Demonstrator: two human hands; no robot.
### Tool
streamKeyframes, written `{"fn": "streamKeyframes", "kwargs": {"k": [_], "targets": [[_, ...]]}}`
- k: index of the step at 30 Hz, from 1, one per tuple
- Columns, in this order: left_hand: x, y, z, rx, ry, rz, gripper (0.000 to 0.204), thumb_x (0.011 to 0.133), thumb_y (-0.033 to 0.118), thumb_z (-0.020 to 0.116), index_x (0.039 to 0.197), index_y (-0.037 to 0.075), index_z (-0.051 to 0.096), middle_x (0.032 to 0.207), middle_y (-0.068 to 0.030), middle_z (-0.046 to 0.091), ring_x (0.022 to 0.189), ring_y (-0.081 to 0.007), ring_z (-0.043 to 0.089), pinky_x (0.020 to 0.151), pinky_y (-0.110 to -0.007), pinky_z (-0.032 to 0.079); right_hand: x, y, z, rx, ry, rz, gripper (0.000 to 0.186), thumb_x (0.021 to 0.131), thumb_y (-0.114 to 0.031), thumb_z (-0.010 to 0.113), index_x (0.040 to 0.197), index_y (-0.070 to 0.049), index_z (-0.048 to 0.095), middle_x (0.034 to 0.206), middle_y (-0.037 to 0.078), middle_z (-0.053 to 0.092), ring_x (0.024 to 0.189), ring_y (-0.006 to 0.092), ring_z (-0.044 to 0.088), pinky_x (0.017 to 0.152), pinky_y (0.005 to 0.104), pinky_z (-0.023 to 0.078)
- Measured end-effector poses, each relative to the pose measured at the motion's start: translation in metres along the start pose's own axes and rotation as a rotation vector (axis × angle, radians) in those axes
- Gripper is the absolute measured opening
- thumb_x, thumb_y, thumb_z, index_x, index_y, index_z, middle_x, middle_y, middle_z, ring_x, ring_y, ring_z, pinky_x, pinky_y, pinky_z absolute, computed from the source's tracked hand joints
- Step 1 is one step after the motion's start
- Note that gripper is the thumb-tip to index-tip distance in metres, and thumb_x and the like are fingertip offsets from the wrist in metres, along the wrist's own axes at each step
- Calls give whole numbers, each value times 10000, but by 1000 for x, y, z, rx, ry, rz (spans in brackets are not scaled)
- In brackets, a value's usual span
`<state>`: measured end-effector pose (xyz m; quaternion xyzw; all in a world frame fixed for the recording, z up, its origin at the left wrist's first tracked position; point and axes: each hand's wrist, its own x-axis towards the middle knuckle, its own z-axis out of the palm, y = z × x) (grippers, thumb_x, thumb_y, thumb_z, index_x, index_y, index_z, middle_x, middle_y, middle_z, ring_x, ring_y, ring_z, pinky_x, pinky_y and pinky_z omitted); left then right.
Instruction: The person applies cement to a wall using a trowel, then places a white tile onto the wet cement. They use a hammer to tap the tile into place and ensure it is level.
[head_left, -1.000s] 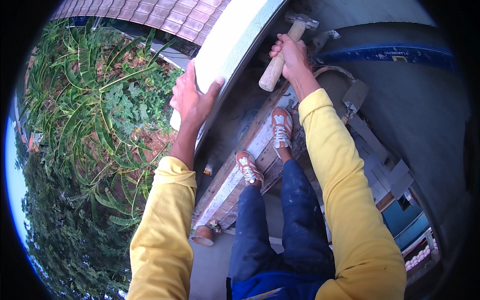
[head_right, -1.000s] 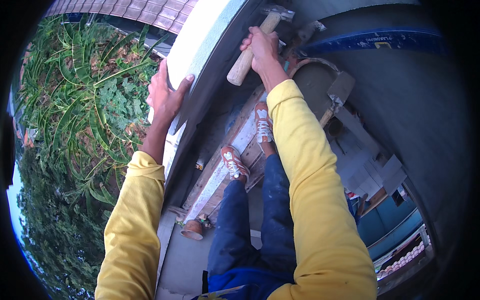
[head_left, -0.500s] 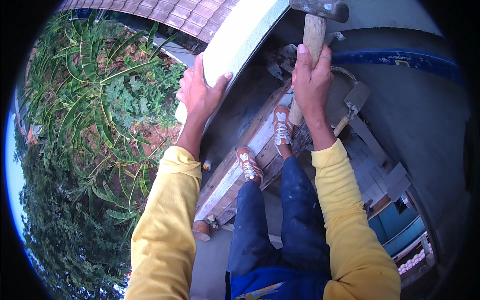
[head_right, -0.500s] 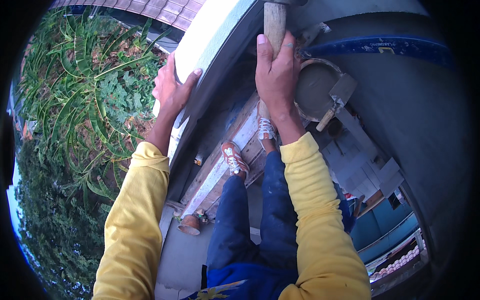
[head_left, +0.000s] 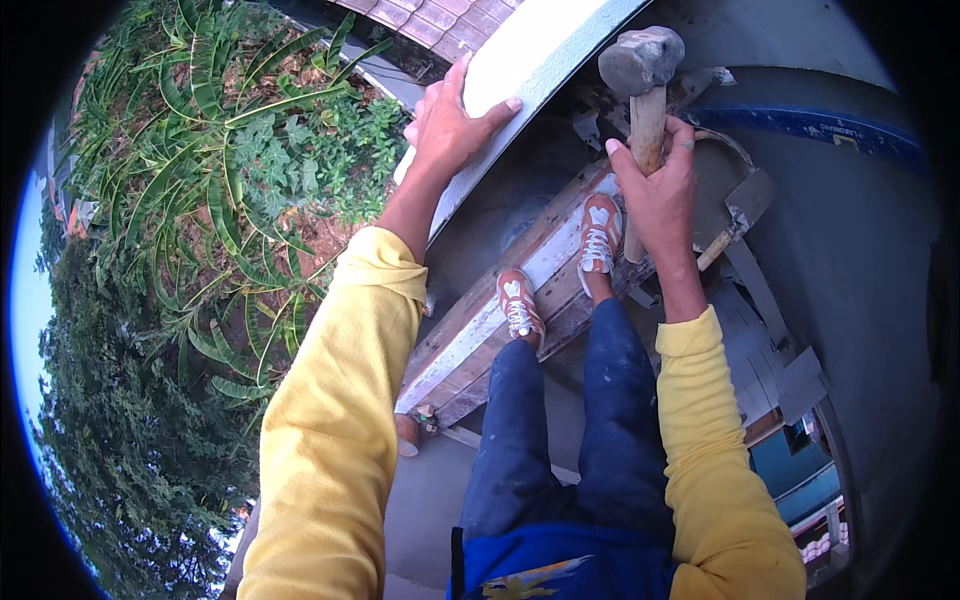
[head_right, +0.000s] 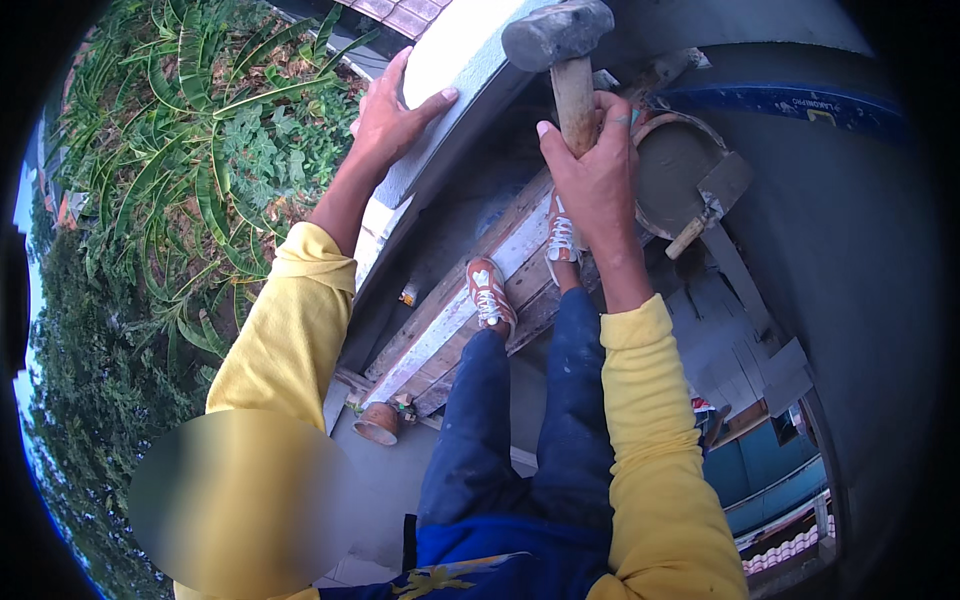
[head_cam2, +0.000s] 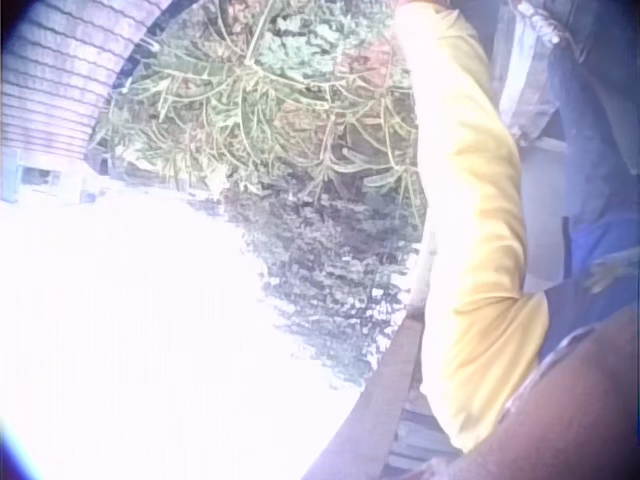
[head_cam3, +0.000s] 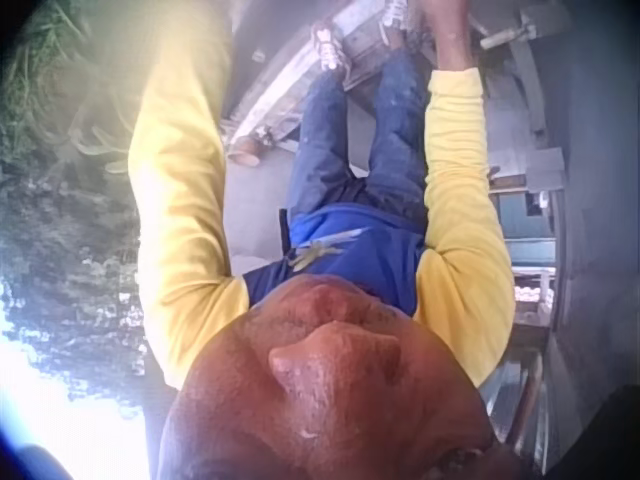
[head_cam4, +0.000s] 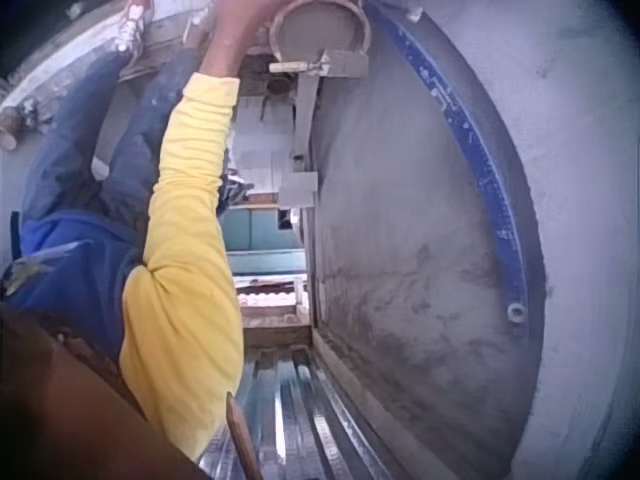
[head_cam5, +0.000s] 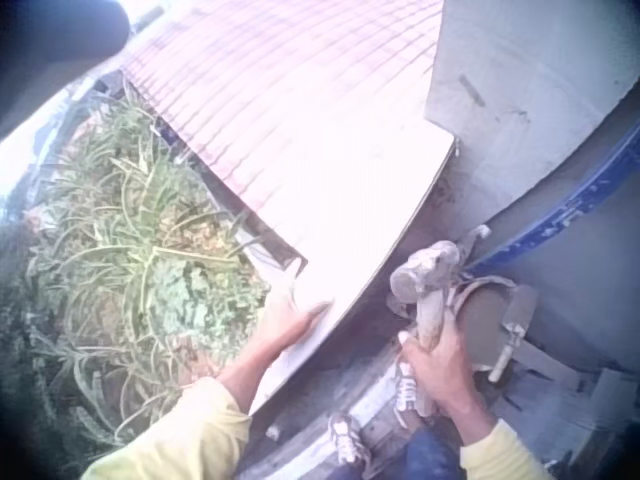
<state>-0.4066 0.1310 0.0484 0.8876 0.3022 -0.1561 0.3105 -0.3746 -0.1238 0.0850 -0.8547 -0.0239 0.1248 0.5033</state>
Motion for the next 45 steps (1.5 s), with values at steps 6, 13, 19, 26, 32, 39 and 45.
{"fn": "streamKeyframes", "kwargs": {"k": [6, 13, 19, 26, 32, 39, 45], "targets": [[-5, -53, -19, -120, 32, 60, 1130, 736, 652, 835, 1613, 103, 381, 1487, -243, 548, 1412, -384, 509, 1152, -556, 388, -91, 55, 26, -222, -292, 455, 545, 894, -249, 736, 1310, 40, 538, 1086, 292, 715, 1019, 437, 720, 901, 512, 542], [-33, -26, -8, 23, -24, 57, 1008, 734, 587, 872, 1557, 229, 414, 1436, -177, 550, 1369, -374, 478, 1132, -542, 326, -181, 64, 118, -475, -922, 175, 453, 935, -226, 671, 1287, 22, 529, 989, 289, 735, 949, 457, 732, 840, 529, 583], [-36, -38, -2, -8, 25, 67, 976, 741, 464, 880, 1562, 218, 413, 1469, -164, 523, 1398, -370, 438, 1140, -552, 265, -170, 27, 169, -497, -1077, -228, 328, 939, -139, 654, 1216, 4, 551, 964, 265, 739, 875, 415, 756, 764, 509, 616], [-33, -32, -1, -67, 41, 106, 974, 723, 453, 888, 1554, 223, 433, 1469, -157, 522, 1394, -363, 437, 1138, -567, 240, -153, 45, 206, -404, -753, 121, 326, 937, -161, 625, 1215, -11, 544, 1041, 263, 732, 932, 471, 726, 832, 564, 586], [-36, -37, -4, -61, 40, 92, 974, 720, 443, 889, 1551, 217, 434, 1460, -160, 526, 1401, -364, 429, 1134, -562, 221, -157, 21, 184, -492, -1044, -20, 342, 934, -172, 685, 1203, -9, 550, 1035, 259, 736, 962, 454, 729, 841, 550, 595], [-36, -24, -5, -26, 35, 95, 968, 738, 444, 889, 1561, 233, 426, 1456, -168, 544, 1381, -370, 457, 1149, -541, 274, -148, 32, 200, -366, -763, 203, 324, 948, -164, 637, 1197, 19, 540, 1016, 308, 724, 950, 482, 717, 832, 573, 580], [-37, -37, -8, -46, 45, 90, 962, 728, 444, 882, 1545, 198, 438, 1459, -159, 525, 1402, -363, 429, 1145, -562, 220, -127, 26, 186, -360, -898, 124, 525, 937, -187, 653, 1364, 57, 469, 1067, 335, 711, 1013, 496, 700, 887, 564, 569]]}}
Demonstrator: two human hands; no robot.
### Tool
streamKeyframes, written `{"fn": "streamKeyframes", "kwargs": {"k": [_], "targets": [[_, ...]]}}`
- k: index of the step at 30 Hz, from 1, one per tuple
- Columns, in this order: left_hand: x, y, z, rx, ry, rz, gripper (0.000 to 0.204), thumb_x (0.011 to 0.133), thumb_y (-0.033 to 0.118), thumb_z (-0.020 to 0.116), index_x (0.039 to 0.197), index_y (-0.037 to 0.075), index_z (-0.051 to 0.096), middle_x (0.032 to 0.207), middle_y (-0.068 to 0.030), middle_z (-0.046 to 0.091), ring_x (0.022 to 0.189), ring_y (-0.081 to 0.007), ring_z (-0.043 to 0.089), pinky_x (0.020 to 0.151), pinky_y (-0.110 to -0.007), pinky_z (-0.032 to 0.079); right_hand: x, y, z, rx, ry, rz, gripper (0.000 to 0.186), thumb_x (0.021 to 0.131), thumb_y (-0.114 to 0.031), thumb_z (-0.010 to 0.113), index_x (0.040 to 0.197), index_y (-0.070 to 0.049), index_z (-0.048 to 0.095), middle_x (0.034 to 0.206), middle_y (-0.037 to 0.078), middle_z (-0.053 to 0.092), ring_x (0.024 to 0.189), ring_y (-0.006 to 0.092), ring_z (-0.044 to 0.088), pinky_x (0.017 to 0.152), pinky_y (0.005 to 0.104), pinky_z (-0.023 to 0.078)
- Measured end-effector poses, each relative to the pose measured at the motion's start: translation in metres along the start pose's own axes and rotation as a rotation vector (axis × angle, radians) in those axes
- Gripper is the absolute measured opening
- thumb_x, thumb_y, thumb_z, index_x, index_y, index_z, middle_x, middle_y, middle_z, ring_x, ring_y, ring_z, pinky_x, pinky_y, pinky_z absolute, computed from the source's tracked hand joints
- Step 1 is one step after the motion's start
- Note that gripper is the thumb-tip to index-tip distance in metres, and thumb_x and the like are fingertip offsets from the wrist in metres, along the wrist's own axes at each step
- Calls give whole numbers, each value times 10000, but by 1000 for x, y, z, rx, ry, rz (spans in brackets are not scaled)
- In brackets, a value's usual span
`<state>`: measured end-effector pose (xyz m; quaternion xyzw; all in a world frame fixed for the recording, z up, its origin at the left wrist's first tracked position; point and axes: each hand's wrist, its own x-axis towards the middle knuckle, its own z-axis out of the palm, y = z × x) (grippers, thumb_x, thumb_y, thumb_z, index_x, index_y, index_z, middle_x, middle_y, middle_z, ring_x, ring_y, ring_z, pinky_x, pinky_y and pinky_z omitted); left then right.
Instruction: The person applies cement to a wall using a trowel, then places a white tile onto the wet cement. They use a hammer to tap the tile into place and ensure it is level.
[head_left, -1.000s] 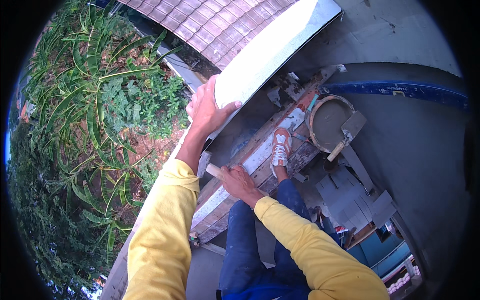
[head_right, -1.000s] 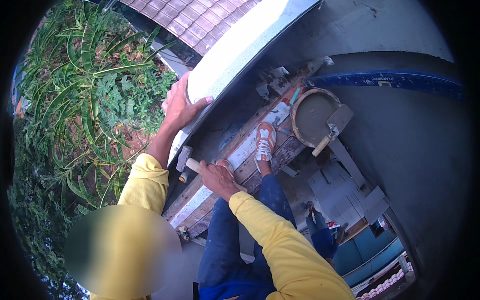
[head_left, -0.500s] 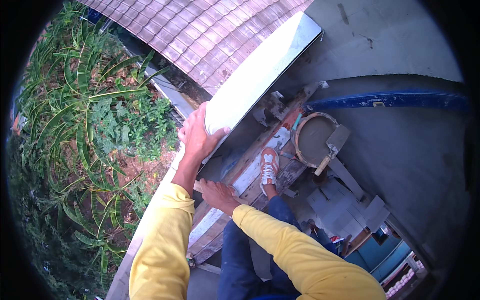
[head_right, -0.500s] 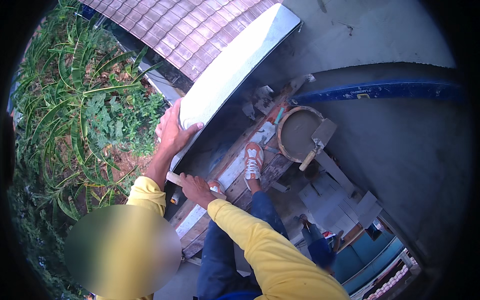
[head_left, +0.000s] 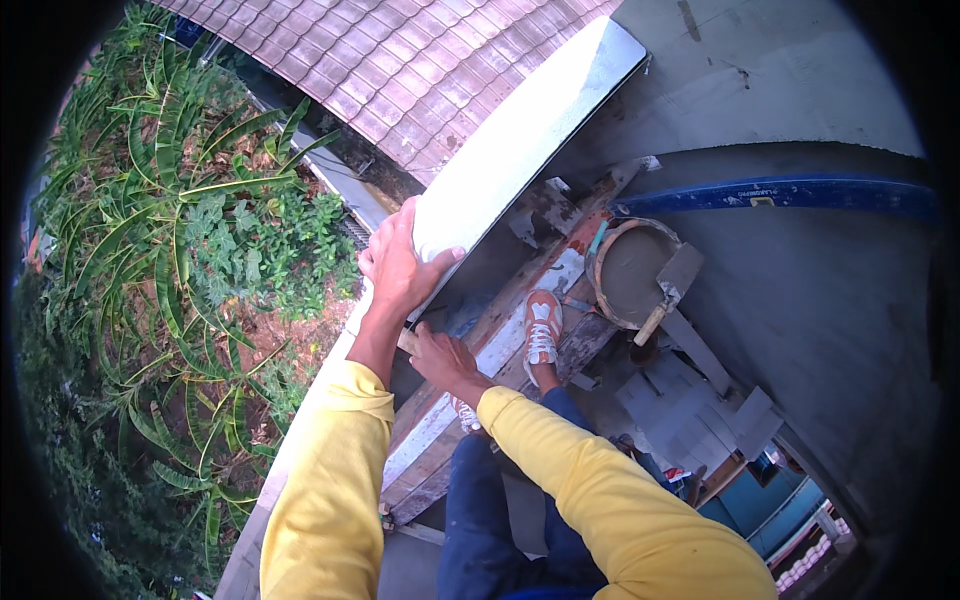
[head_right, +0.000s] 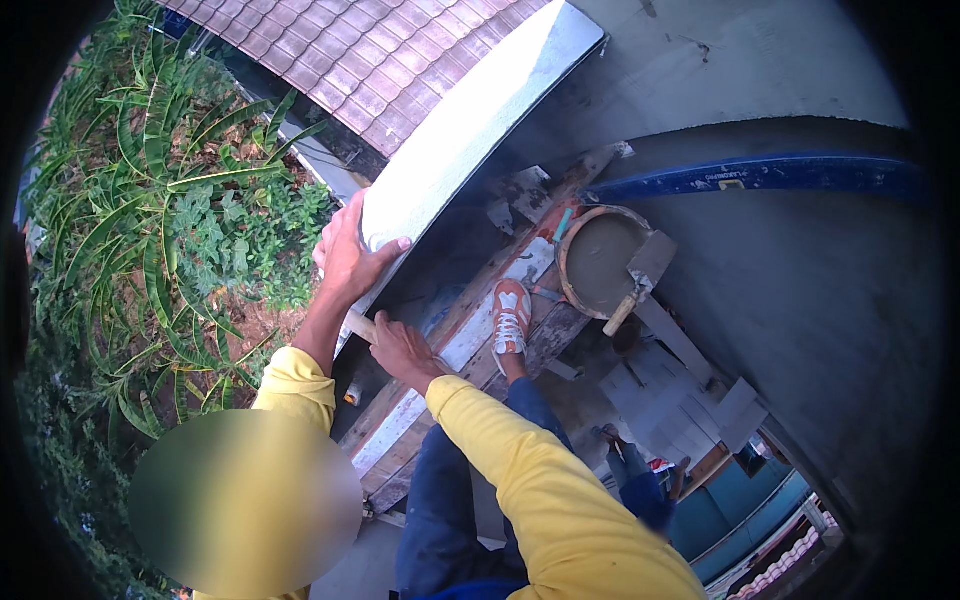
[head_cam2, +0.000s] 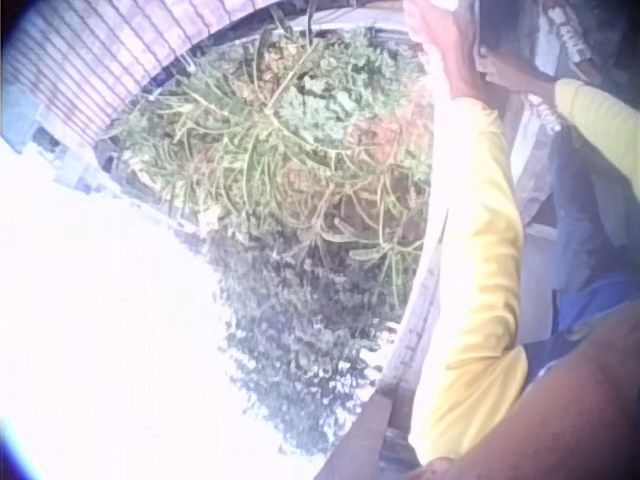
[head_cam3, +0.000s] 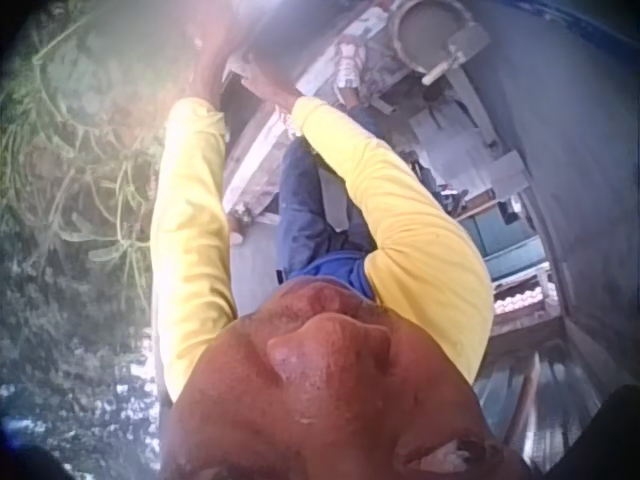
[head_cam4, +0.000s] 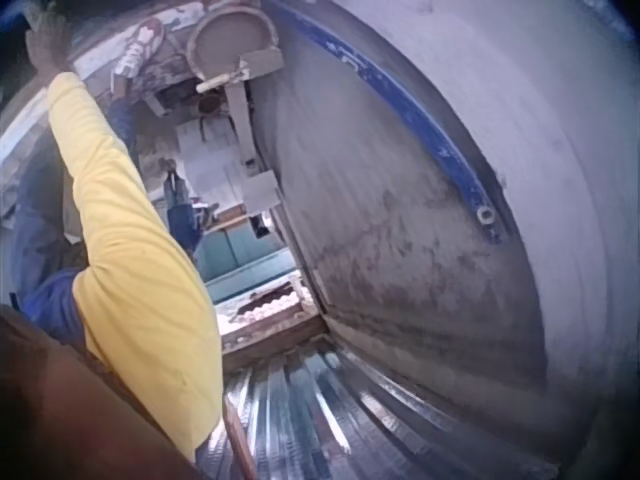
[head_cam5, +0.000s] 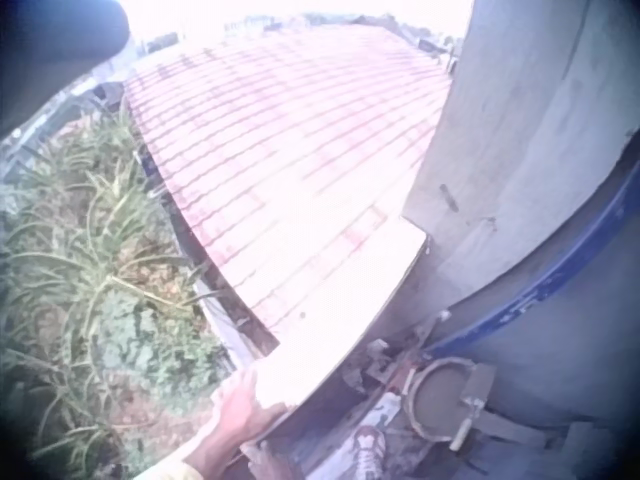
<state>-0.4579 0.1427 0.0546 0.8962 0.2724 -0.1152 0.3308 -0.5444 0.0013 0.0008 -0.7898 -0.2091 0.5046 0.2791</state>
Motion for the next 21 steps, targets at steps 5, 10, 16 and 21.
{"fn": "streamKeyframes", "kwargs": {"k": [5, 10, 16, 21], "targets": [[3, 7, 4, -25, -7, 18, 952, 720, 441, 885, 1537, 214, 451, 1469, -157, 523, 1412, -356, 425, 1146, -565, 219, -5, 27, 7, 130, -29, 196, 729, 861, -184, 696, 1473, 39, 368, 1070, 319, 714, 1050, 468, 703, 898, 513, 564], [1, 11, 0, -1, -33, -7, 977, 720, 433, 895, 1553, 214, 436, 1484, -151, 515, 1418, -350, 418, 1149, -561, 208, -79, 70, -9, 898, 109, 586, 621, 845, -154, 709, 1379, 15, 440, 847, 97, 649, 577, 155, 640, 519, 310, 534], [1, 0, 7, -18, -4, 53, 1001, 726, 433, 900, 1573, 209, 416, 1506, -144, 504, 1433, -343, 402, 1158, -556, 192, -96, 105, -107, 889, 735, 222, 399, 970, -102, 563, 1348, -13, 477, 800, 81, 604, 584, 173, 606, 515, 313, 490], [2, 2, 4, 18, -13, 42, 997, 729, 405, 901, 1573, 190, 417, 1509, -153, 498, 1423, -336, 413, 1170, -547, 207, -49, 53, -238, 248, 928, 34, 418, 1026, -295, 615, 1271, 40, 566, 1032, 295, 697, 957, 488, 687, 867, 528, 527]]}}
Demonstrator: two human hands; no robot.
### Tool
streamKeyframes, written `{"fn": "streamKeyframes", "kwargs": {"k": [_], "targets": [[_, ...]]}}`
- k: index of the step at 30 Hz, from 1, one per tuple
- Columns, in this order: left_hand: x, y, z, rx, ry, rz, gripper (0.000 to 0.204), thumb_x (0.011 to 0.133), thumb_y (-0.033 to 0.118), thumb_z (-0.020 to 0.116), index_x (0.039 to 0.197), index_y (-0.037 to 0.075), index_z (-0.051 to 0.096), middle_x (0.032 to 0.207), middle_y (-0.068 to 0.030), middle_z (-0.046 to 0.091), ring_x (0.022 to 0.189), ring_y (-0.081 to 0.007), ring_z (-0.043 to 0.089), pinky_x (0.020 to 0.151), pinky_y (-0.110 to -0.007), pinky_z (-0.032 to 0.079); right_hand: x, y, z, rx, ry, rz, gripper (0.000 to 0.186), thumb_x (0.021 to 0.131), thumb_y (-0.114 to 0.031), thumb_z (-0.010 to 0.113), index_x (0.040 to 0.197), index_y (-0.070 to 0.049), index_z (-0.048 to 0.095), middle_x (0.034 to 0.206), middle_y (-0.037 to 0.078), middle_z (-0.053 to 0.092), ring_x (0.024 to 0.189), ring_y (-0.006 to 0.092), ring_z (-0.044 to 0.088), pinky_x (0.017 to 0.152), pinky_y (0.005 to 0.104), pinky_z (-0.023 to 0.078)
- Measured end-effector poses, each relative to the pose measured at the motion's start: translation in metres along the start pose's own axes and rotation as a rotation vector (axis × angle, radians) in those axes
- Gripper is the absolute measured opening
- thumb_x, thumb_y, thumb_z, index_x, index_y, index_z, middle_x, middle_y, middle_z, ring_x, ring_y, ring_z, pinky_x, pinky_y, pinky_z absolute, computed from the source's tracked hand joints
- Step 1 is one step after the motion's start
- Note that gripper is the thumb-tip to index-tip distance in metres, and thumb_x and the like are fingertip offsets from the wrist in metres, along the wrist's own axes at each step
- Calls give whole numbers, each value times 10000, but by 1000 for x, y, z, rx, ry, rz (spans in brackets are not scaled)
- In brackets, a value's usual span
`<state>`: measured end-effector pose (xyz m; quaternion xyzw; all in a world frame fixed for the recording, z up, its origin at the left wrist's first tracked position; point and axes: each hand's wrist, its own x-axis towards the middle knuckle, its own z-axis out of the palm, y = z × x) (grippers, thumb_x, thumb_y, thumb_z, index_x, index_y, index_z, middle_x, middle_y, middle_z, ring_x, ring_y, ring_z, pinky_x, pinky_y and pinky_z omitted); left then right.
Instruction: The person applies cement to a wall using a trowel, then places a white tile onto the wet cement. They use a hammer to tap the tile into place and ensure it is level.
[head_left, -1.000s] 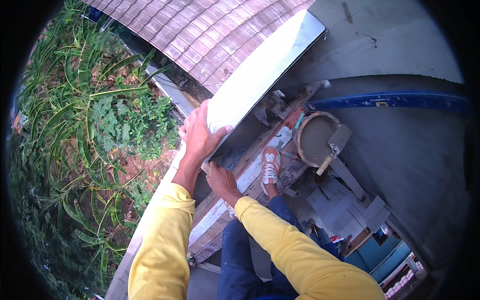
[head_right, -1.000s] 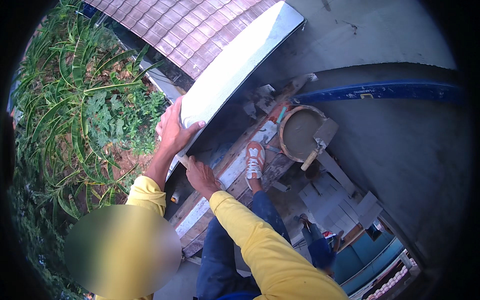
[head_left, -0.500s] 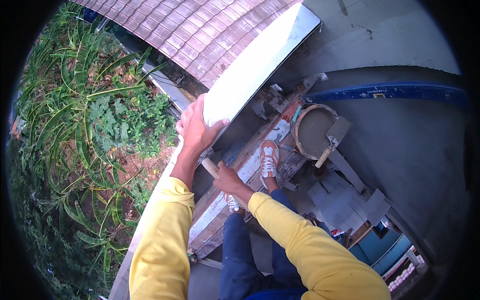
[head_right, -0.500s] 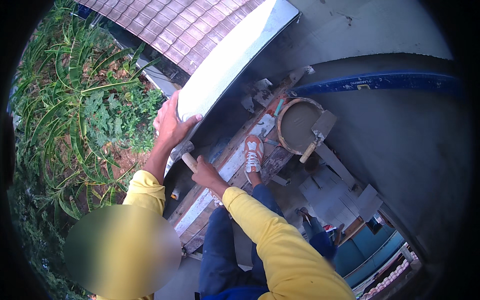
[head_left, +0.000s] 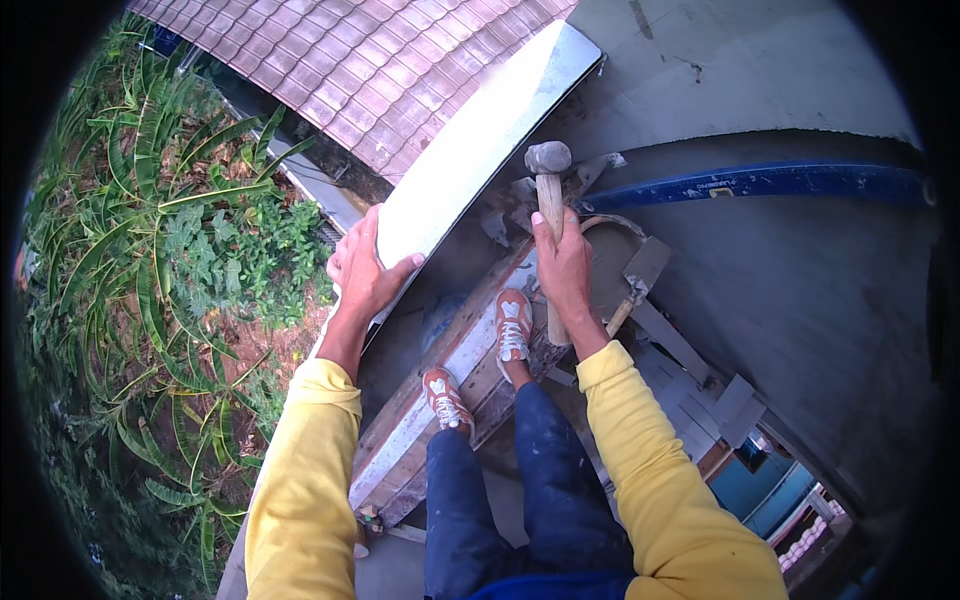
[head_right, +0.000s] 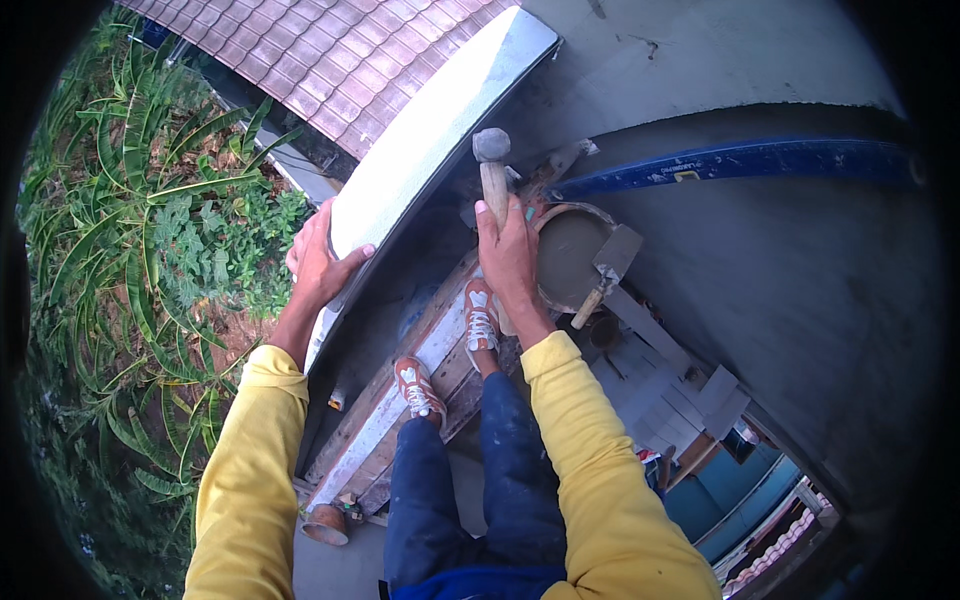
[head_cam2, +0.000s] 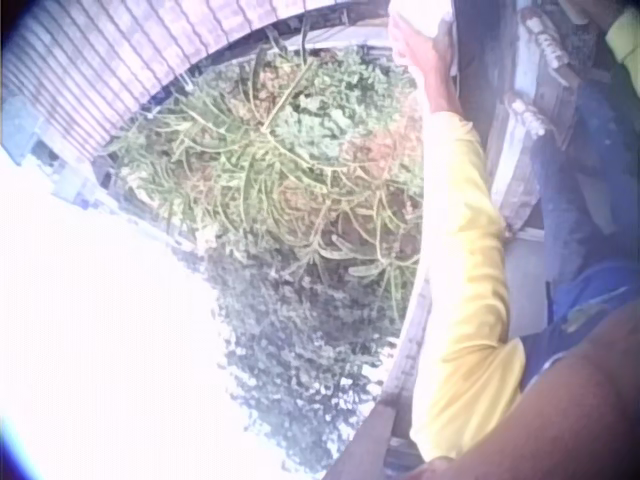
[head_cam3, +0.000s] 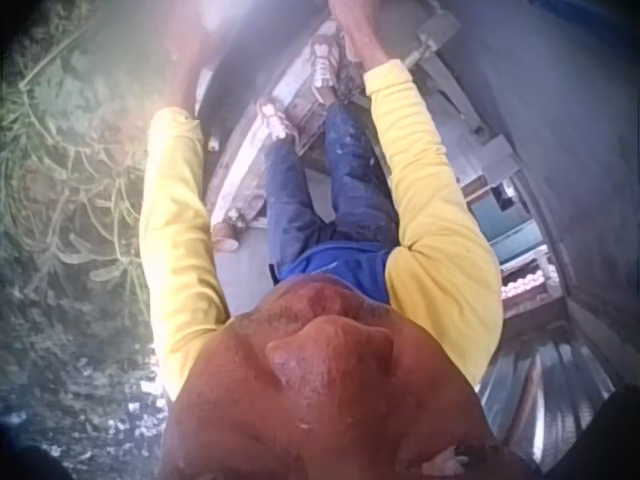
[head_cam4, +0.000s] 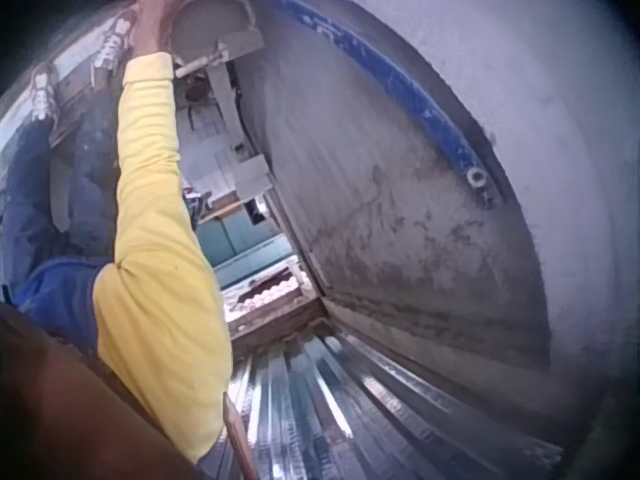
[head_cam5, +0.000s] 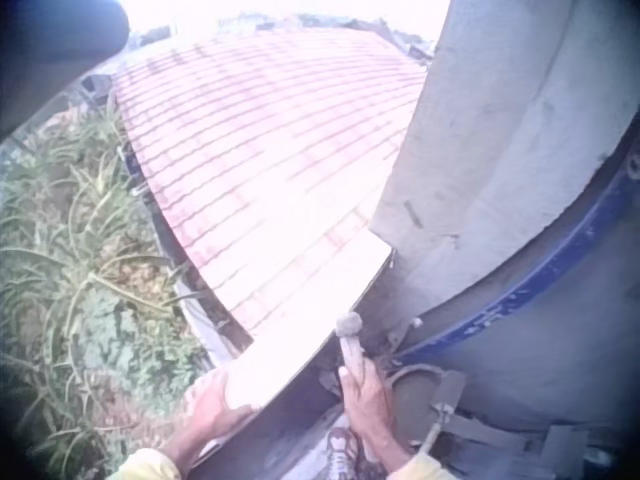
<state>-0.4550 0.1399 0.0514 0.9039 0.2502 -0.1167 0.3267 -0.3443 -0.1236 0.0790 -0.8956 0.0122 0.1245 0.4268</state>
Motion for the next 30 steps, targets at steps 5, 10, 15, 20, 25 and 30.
{"fn": "streamKeyframes", "kwargs": {"k": [5, 10, 15, 20, 25, 30], "targets": [[4, 3, -4, -36, 0, 44, 992, 735, 367, 900, 1574, 156, 415, 1516, -166, 489, 1422, -350, 419, 1192, -513, 230, 70, -74, -1, -51, 103, -414, 430, 1039, -327, 613, 1258, 38, 551, 1020, 312, 694, 958, 516, 674, 822, 557, 536], [2, 1, -3, -53, -19, 58, 1026, 733, 341, 904, 1592, 137, 382, 1539, -170, 472, 1445, -365, 389, 1202, -511, 249, 90, -57, 1, -247, 1, -171, 389, 1046, -309, 591, 1214, 38, 542, 1027, 321, 695, 963, 524, 675, 830, 572, 542], [0, 6, -5, -11, -24, 31, 1024, 718, 285, 923, 1568, 77, 391, 1523, -203, 468, 1438, -385, 396, 1209, -483, 296, 91, -55, 3, -154, 4, -81, 399, 1051, -339, 581, 1240, 11, 561, 1029, 327, 704, 984, 541, 663, 842, 582, 520], [0, 5, -10, -45, -23, 44, 1022, 718, 303, 924, 1567, 93, 396, 1529, -201, 465, 1441, -381, 397, 1216, -486, 276, 88, -59, 1, -218, 21, -222, 385, 1054, -326, 568, 1192, 33, 541, 1044, 322, 701, 988, 522, 682, 842, 593, 542], [8, 23, -14, 12, -93, -45, 998, 717, 362, 916, 1559, 144, 426, 1501, -188, 488, 1427, -363, 407, 1204, -491, 272, 96, -51, -9, -355, -74, -90, 385, 1056, -337, 565, 1191, 21, 528, 1054, 325, 700, 994, 534, 673, 849, 599, 536], [57, 47, -4, -47, 18, -101, 1007, 752, 553, 850, 1578, 165, 425, 1525, -188, 469, 1454, -364, 375, 1195, -570, 228, 100, -51, -9, -359, -105, -135, 402, 1054, -346, 571, 1206, 25, 533, 1077, 326, 699, 1028, 532, 668, 884, 591, 533]]}}
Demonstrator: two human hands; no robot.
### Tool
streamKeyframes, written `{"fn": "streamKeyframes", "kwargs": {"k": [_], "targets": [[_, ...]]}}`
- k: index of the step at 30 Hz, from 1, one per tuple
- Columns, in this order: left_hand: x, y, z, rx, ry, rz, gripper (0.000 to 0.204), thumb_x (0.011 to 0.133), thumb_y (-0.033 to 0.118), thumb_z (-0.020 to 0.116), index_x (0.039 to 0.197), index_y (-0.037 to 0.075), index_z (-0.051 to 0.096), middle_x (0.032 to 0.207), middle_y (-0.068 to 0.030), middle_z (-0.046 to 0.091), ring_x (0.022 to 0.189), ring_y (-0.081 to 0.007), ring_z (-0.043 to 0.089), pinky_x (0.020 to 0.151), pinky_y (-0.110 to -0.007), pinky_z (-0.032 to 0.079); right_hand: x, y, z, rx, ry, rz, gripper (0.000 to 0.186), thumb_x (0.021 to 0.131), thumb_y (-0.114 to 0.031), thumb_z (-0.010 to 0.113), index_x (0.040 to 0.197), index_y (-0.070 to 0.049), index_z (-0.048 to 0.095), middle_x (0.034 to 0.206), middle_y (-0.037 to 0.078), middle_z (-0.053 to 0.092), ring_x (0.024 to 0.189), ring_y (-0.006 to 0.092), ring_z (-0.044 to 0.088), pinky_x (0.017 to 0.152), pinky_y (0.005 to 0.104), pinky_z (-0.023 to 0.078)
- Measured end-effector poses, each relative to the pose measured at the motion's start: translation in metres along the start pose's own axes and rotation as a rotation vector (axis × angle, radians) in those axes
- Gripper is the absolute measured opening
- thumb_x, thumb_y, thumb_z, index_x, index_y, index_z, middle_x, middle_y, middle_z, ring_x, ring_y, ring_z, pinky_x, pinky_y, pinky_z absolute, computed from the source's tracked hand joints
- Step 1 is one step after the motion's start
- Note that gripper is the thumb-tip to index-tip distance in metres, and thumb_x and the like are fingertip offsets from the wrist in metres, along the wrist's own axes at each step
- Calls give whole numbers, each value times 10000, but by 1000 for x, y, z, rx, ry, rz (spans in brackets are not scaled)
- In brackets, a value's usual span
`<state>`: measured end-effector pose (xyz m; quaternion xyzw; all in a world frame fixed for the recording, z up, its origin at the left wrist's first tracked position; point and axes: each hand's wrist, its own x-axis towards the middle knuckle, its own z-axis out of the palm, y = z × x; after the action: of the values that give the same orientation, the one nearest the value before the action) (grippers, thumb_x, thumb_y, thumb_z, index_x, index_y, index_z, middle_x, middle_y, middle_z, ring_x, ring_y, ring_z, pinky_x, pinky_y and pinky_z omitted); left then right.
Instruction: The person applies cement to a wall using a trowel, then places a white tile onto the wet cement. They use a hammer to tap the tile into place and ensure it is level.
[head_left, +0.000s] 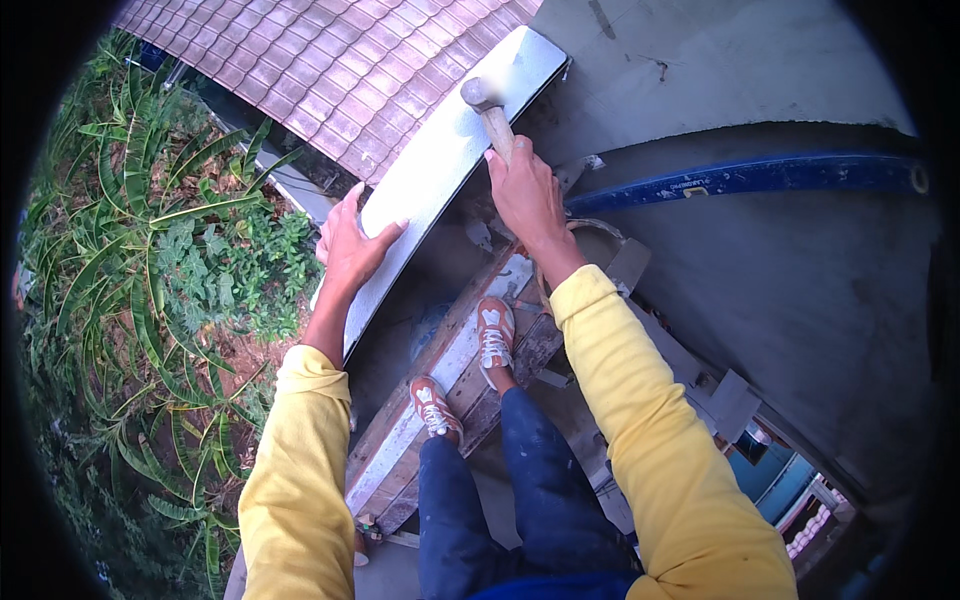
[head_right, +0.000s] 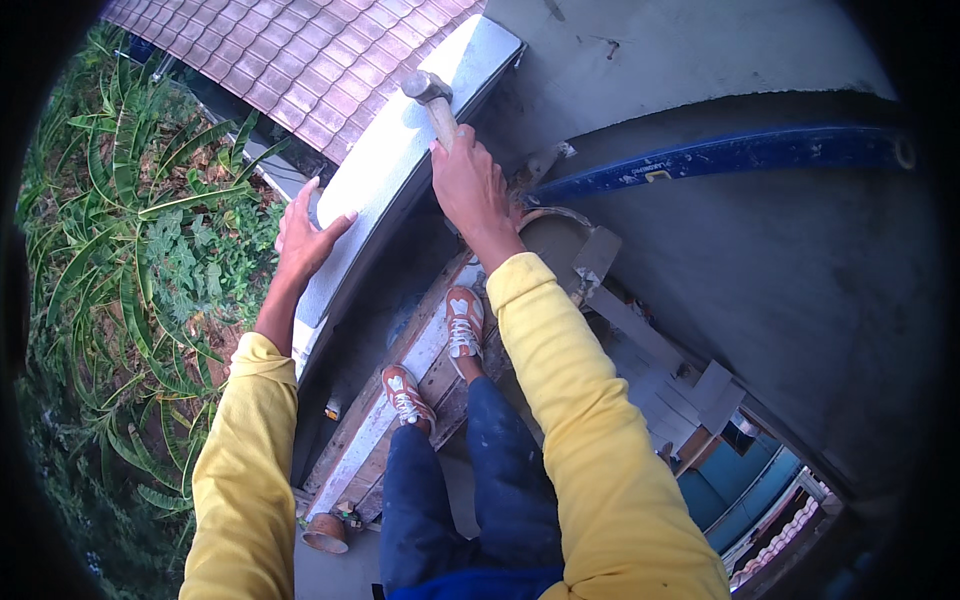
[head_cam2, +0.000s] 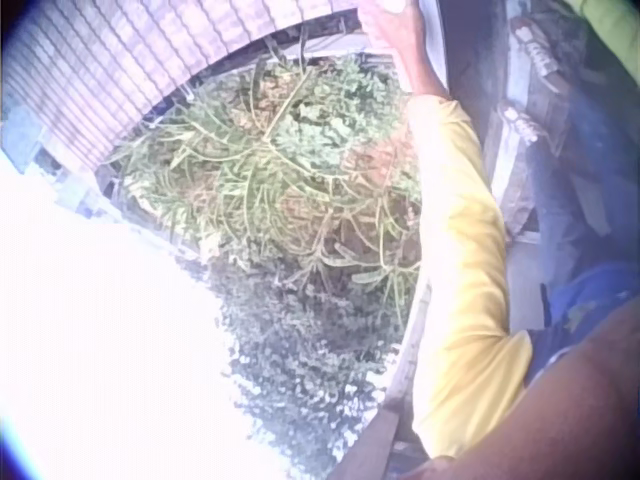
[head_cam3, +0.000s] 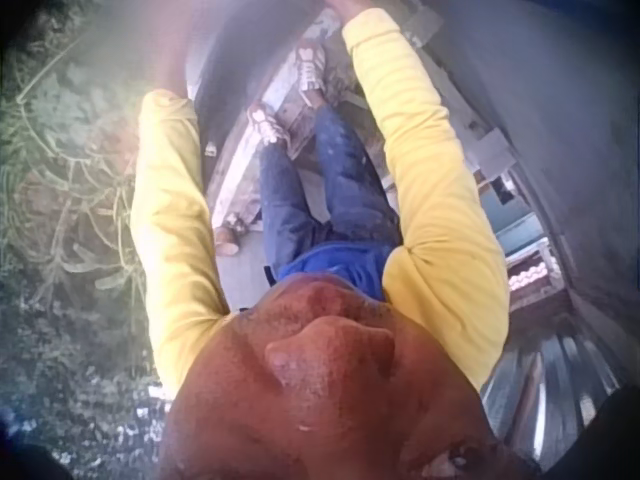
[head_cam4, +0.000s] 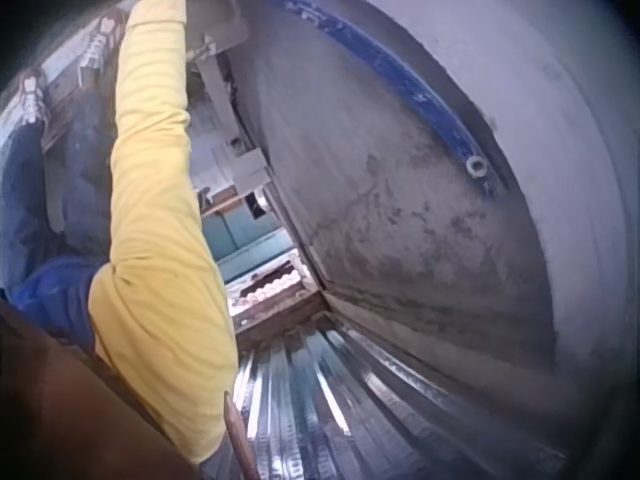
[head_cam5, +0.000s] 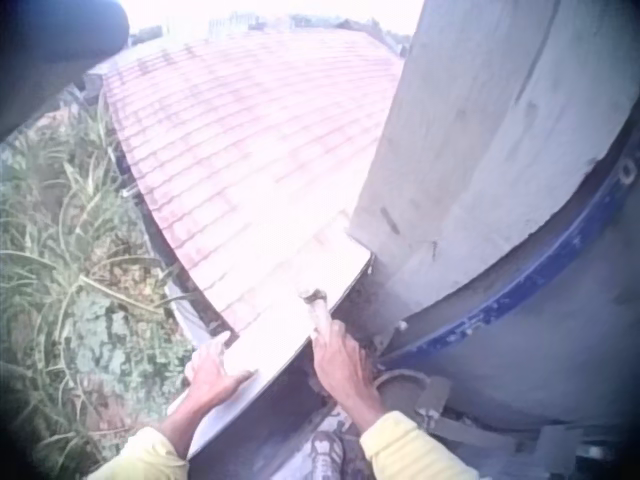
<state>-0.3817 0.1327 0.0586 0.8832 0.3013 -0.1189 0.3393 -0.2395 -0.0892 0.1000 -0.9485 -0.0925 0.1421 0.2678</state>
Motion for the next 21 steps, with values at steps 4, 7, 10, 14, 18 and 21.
{"fn": "streamKeyframes", "kwargs": {"k": [4, 7, 10, 14, 18, 21], "targets": [[38, 51, 28, 35, 91, -111, 1016, 760, 654, 819, 1580, 191, 438, 1561, -180, 463, 1480, -373, 366, 1194, -599, 219, 2, -1, -6, 83, -30, 11, 457, 1042, -353, 587, 1268, 41, 533, 1096, 328, 698, 1051, 520, 669, 902, 577, 537], [34, 66, 46, 105, 102, -73, 1012, 759, 686, 801, 1563, 177, 459, 1546, -185, 476, 1466, -384, 371, 1182, -624, 203, 5, 7, -9, 153, -31, 18, 492, 1030, -335, 594, 1322, 55, 518, 1098, 341, 693, 1051, 524, 666, 917, 569, 529], [37, 66, 43, 45, 43, -37, 1004, 765, 644, 810, 1563, 150, 455, 1541, -180, 477, 1464, -389, 347, 1188, -623, 164, 15, 5, -9, 246, 9, -22, 467, 1024, -317, 613, 1334, 24, 534, 1098, 325, 703, 1056, 518, 666, 904, 543, 524], [39, 65, 44, 12, 16, -25, 1000, 763, 613, 831, 1567, 159, 447, 1526, -178, 484, 1457, -390, 343, 1183, -634, 156, 27, -12, -14, 301, 69, -130, 442, 1022, -254, 610, 1350, 28, 520, 1081, 337, 692, 1038, 537, 655, 883, 546, 526], [38, 68, 38, 28, -7, -55, 996, 764, 595, 841, 1568, 169, 437, 1522, -167, 490, 1445, -399, 357, 1169, -635, 178, 26, -19, -22, 263, 167, -244, 443, 1028, -247, 605, 1370, 15, 502, 1036, 334, 690, 995, 546, 655, 824, 577, 525], [39, 72, 36, 29, -11, -46, 1003, 764, 591, 841, 1571, 166, 424, 1518, -161, 497, 1445, -406, 361, 1166, -636, 182, 32, 5, -13, 140, 65, -59, 433, 1032, -248, 596, 1373, 1, 503, 1076, 344, 681, 993, 548, 655, 807, 584, 528]]}}
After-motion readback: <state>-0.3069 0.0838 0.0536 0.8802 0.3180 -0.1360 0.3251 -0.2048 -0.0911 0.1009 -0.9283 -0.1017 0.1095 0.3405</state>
